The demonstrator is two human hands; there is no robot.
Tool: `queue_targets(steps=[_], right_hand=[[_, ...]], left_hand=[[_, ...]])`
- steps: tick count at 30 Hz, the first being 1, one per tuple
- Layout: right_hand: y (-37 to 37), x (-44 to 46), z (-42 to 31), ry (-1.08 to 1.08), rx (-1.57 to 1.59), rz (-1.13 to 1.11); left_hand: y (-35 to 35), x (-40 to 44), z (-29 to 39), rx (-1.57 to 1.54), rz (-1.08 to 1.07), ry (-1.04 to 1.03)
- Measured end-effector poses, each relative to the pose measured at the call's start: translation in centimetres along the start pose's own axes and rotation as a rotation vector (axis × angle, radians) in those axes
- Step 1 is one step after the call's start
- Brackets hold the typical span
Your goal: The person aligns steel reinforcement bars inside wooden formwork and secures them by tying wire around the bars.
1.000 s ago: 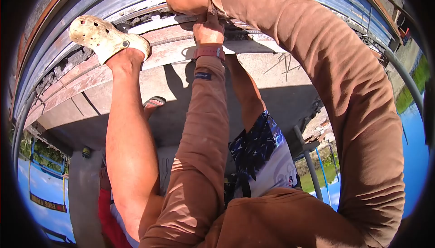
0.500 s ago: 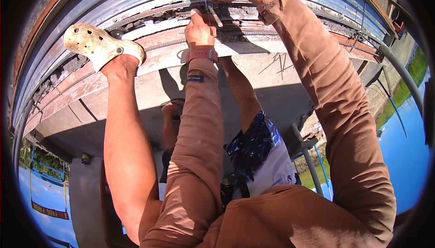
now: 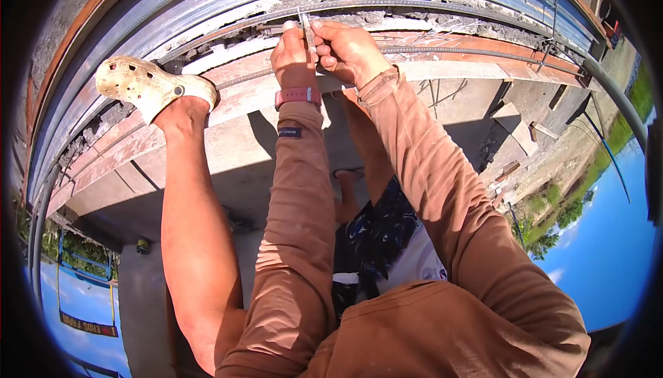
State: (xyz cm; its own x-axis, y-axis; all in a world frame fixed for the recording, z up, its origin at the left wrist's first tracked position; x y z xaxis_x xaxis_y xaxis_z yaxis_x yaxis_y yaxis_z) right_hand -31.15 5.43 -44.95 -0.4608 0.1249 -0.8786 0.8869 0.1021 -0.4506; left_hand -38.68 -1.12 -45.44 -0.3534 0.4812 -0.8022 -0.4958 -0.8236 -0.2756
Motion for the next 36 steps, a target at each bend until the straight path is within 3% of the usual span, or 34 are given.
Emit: queue_targets(steps=[5,7,11,13,16,19,20,23,24,26,28,31,32,35,36], right_hand=[[2.7,-0.4,-0.7,0.059,-0.079,0.155],[2.9,-0.6,-1.0,0.119,-0.101,0.182],[2.3,-1.8,-1.7,0.197,-0.256,0.223],[2.3,-2.4,-1.8,0.217,-0.339,0.248],[1.3,-4.1,-2.7,0.517,-0.898,0.348],[-2.2,-6.7,-2.4,0.624,-1.088,0.389],[-3.1,-7.0,-1.8,0.762,-1.144,0.378],[-5.5,-8.0,0.0,0.731,-1.238,0.409],[-3.9,-5.6,2.5,0.736,-1.242,0.41],[1.3,0.5,8.8,0.759,-1.107,0.387],[-1.8,-0.2,8.1,0.769,-1.37,0.488],[-4.7,-0.7,7.5,0.769,-1.711,0.603],[-5.1,-0.8,7.5,0.772,-1.779,0.622],[-5.6,-0.6,7.4,0.774,-1.971,0.643],[-5.6,-0.5,7.4,0.775,-2.019,0.644]], left_hand=[[1.5,0.8,-1.5,-0.009,0.004,-0.033],[2.2,1.1,-1.6,0.845,-0.112,-0.458],[2.0,1.2,-1.7,0.868,-0.138,-0.526],[1.3,0.5,-1.8,0.024,-0.068,-0.031],[1.5,0.9,-2.8,-0.115,-0.185,-0.086],[0.7,0.0,-1.9,-0.103,-0.185,-0.058],[0.4,0.0,-1.7,-0.118,-0.184,-0.113],[0.7,-0.2,-0.9,-0.076,-0.165,-0.07],[2.3,0.8,-2.1,-0.135,-0.371,0.03],[2.1,-1.4,-1.9,-0.211,-0.345,-0.042],[2.3,-3.0,-1.8,-0.283,-0.317,-0.105],[2.0,-3.9,-1.1,-0.608,-0.563,-0.218],[2.0,-4.0,-1.1,-0.608,-0.566,-0.214],[1.0,-4.3,0.7,-0.22,-0.47,-0.362],[0.5,-5.5,1.7,0.052,-0.276,-0.295]])
Point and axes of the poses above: each hand's wrist, its own x-axis towards the middle knuckle, its own y-axis out of the back of the hand, z = x × y, the point moved 3 cm from there along x, towards the middle knuckle, and after that the axes turned 12 degrees about -z, right-handed, at the moved point
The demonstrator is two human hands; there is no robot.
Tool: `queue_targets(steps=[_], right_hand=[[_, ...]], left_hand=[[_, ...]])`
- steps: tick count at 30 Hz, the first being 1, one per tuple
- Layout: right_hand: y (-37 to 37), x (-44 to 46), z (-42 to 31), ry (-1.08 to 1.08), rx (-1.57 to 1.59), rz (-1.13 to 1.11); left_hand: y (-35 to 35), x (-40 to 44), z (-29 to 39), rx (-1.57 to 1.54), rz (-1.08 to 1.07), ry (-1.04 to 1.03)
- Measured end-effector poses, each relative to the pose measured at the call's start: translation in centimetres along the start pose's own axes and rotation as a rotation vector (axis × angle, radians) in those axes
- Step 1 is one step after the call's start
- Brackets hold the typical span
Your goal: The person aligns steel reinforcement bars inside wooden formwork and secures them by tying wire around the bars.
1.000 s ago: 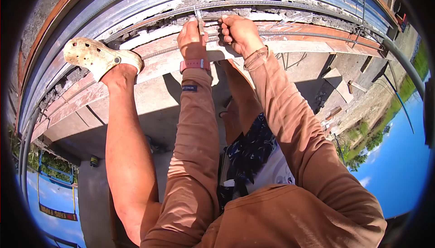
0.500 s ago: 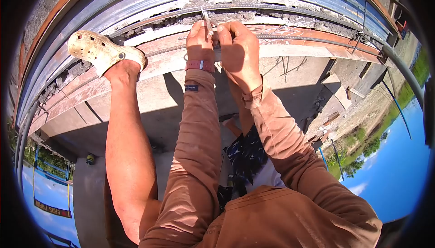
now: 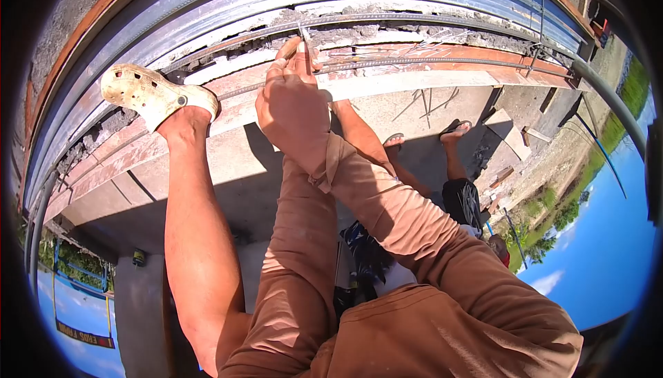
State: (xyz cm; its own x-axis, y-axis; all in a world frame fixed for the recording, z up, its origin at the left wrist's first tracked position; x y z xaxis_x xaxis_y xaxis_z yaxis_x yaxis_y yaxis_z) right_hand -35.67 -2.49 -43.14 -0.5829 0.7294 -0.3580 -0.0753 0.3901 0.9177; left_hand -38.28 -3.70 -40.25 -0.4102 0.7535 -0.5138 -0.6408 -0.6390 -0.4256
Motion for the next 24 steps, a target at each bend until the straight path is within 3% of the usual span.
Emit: queue_targets(steps=[1,3,4,5,8,10,11,12,14,15,17,18,21,24], right_hand=[[0.0,0.1,-0.1,0.022,-0.033,-0.004],[0.1,0.6,0.2,0.064,-0.111,0.001],[-0.3,0.9,0.3,0.086,-0.143,-0.003],[-0.3,0.6,0.1,0.115,-0.188,0.009],[2.6,0.5,-0.4,0.166,-0.233,0.035],[8.8,0.3,-0.5,0.11,0.634,-0.23],[9.0,0.0,1.0,0.113,0.636,-0.229],[8.9,-0.4,3.4,0.033,0.776,-0.302],[7.7,-0.6,7.4,-0.177,0.967,-0.4],[6.6,-0.4,8.9,-0.307,1.018,-0.424],[5.0,0.9,10.6,-0.359,1.039,-0.402],[3.9,1.5,10.4,-0.362,1.258,-0.375],[1.5,3.6,8.7,-0.268,1.368,-0.287],[2.2,3.7,7.9,-0.326,1.203,-0.231]], left_hand=[[-1.0,-0.3,3.7,-0.002,-0.005,-0.002],[-2.3,-0.3,9.4,1.009,-0.127,0.275],[-4.1,0.8,7.7,0.366,0.169,0.483],[-4.2,1.3,7.0,0.372,0.166,0.485],[-3.2,0.9,2.9,-0.234,0.194,0.218],[-2.2,0.7,0.1,-0.642,0.207,0.022],[-1.8,1.0,-0.8,-0.845,0.213,-0.079],[-1.1,1.9,-1.9,-0.844,0.217,-0.08],[0.7,4.0,-3.7,-0.3,0.315,0.189],[1.1,4.3,-3.9,-0.301,0.314,0.193],[1.6,4.8,-4.2,-0.417,0.336,0.189],[1.8,4.9,-4.2,-0.409,0.317,0.214],[2.5,5.2,-3.9,-0.532,0.178,0.284],[2.4,5.2,-4.2,-0.473,0.222,0.324]])
Point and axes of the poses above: each hand's wrist, its own x-axis towards the middle knuckle, its own y-axis out of the back of the hand, z = x × y, the point moved 3 cm from there along x, towards the middle knuckle, and after that the axes turned 12 degrees about -z, right-handed, at the moved point
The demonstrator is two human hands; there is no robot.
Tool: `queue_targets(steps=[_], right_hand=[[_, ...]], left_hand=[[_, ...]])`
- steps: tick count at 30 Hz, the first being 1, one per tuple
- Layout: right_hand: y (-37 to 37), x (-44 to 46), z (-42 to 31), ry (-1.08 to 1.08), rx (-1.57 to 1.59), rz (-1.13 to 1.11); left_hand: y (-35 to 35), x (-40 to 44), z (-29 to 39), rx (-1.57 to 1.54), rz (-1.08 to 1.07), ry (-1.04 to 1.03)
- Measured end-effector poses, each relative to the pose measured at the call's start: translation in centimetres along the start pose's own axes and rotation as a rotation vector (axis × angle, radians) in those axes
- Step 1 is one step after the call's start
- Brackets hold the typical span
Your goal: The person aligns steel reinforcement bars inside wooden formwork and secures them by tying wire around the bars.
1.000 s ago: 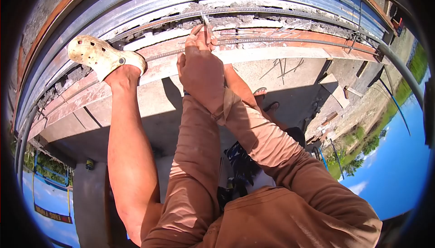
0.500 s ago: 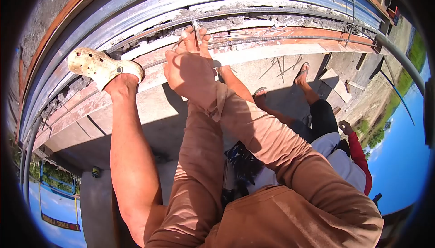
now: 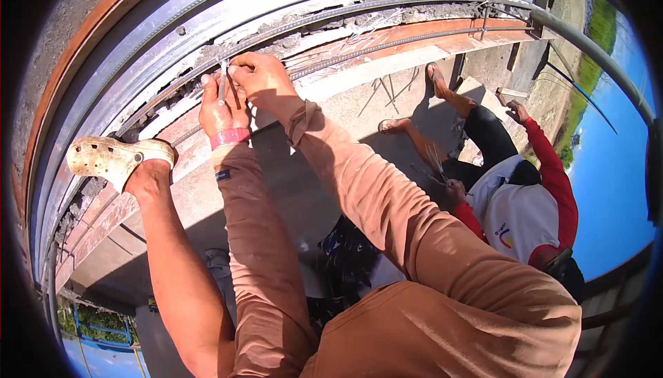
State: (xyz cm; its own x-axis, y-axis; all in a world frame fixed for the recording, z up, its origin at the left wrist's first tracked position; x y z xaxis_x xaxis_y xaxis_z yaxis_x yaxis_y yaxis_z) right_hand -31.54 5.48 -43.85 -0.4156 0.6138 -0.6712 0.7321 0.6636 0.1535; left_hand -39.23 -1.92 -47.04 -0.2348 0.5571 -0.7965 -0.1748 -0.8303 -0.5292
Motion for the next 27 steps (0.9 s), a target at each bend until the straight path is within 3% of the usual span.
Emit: queue_targets(steps=[3,7,9,11,13,17,19,20,24,26,27], right_hand=[[-0.2,0.5,1.1,-0.093,0.245,-0.029],[0.0,0.9,0.6,-0.152,0.341,-0.124],[0.0,0.9,0.2,-0.095,0.19,-0.034],[-0.4,1.9,2.6,-0.176,0.408,0.041],[0.8,1.3,1.6,-0.233,0.388,0.034],[0.7,1.5,1.4,-0.186,0.295,0.093],[1.1,1.7,1.9,-0.367,0.448,0.133],[1.2,1.7,1.8,-0.336,0.466,0.1],[1.9,1.7,1.8,-0.231,0.271,0.082],[2.2,2.2,1.2,-0.058,-0.069,0.03],[2.6,2.3,1.2,-0.053,-0.072,0.031]], left_hand=[[1.3,0.7,0.0,0.078,0.017,-0.037],[-0.2,-0.4,0.6,0.196,0.05,-0.15],[-0.5,-0.9,1.1,0.218,0.048,-0.175],[-0.6,-1.2,1.1,0.135,-0.003,-0.163],[-0.7,-1.4,1.1,0.334,-0.064,-0.242],[-0.5,-1.3,0.7,0.245,-0.045,-0.271],[-0.5,-1.3,0.3,0.141,0.005,-0.233],[-0.5,-1.2,0.3,0.176,0.035,-0.235],[-0.2,-0.5,0.0,0.246,0.084,-0.246],[0.0,-0.1,0.0,0.208,0.061,-0.232],[0.0,-0.1,-0.1,0.206,0.056,-0.236]])
Point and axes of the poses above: each hand's wrist, its own x-axis towards the middle knuckle, its own y-axis out of the back of the hand, z = x × y, the point moved 3 cm from there along x, towards the middle knuckle, and after that the axes turned 12 degrees about -z, right-handed, at the moved point
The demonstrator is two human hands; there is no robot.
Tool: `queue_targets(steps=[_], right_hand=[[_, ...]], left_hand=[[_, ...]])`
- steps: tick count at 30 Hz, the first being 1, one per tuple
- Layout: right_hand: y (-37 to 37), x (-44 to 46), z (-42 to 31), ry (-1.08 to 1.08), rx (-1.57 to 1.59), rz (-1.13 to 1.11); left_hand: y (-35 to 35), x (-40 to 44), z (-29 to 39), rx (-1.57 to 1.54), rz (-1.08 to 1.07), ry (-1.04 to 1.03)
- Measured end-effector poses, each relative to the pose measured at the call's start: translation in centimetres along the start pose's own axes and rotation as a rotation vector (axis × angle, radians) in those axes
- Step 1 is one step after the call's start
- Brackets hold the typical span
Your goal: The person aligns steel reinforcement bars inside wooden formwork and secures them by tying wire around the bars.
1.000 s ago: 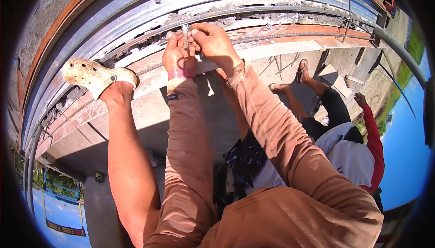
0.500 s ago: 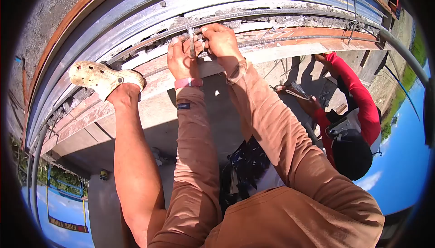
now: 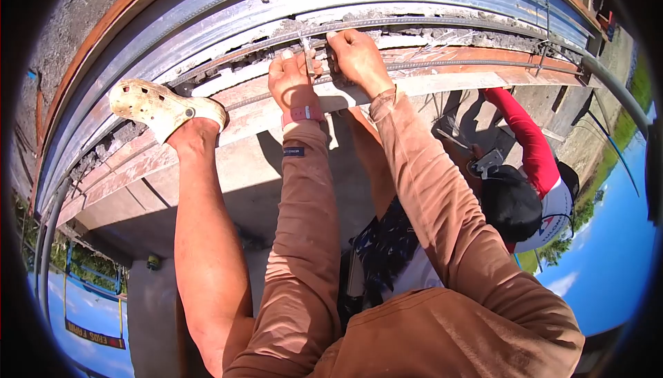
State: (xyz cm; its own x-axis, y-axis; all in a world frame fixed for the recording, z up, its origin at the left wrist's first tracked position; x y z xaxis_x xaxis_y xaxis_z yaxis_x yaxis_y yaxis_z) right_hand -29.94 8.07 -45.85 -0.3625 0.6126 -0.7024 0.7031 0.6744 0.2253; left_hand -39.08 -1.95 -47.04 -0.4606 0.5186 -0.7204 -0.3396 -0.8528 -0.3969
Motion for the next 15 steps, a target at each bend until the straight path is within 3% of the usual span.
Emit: queue_targets(steps=[2,6,12,15], right_hand=[[0.3,0.1,-0.1,0.033,-0.226,-0.115],[0.7,-0.5,-1.4,0.045,-0.353,-0.11],[-0.7,-3.6,-3.1,0.117,-0.442,0.034],[-1.5,-4.7,-4.2,0.11,-0.458,0.086]], left_hand=[[0.2,0.1,-0.2,-0.015,0.012,0.02],[0.4,0.5,-0.3,-0.034,0.037,0.043],[0.5,0.5,-0.6,-0.075,0.036,0.12],[-0.4,-0.2,-0.1,0.022,0.132,0.04]])
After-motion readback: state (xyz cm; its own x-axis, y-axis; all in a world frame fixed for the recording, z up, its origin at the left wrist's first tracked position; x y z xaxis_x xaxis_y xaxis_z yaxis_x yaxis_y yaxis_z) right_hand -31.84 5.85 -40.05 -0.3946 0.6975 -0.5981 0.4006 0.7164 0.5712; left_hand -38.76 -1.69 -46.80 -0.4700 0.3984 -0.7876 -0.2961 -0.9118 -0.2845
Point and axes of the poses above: each hand's wrist, its own x-axis towards the middle knuckle, its own y-axis out of the back of the hand, z = x × y, the point moved 3 cm from there along x, towards the middle knuckle, and after that the axes turned 12 degrees about -z, right-handed, at the moved point
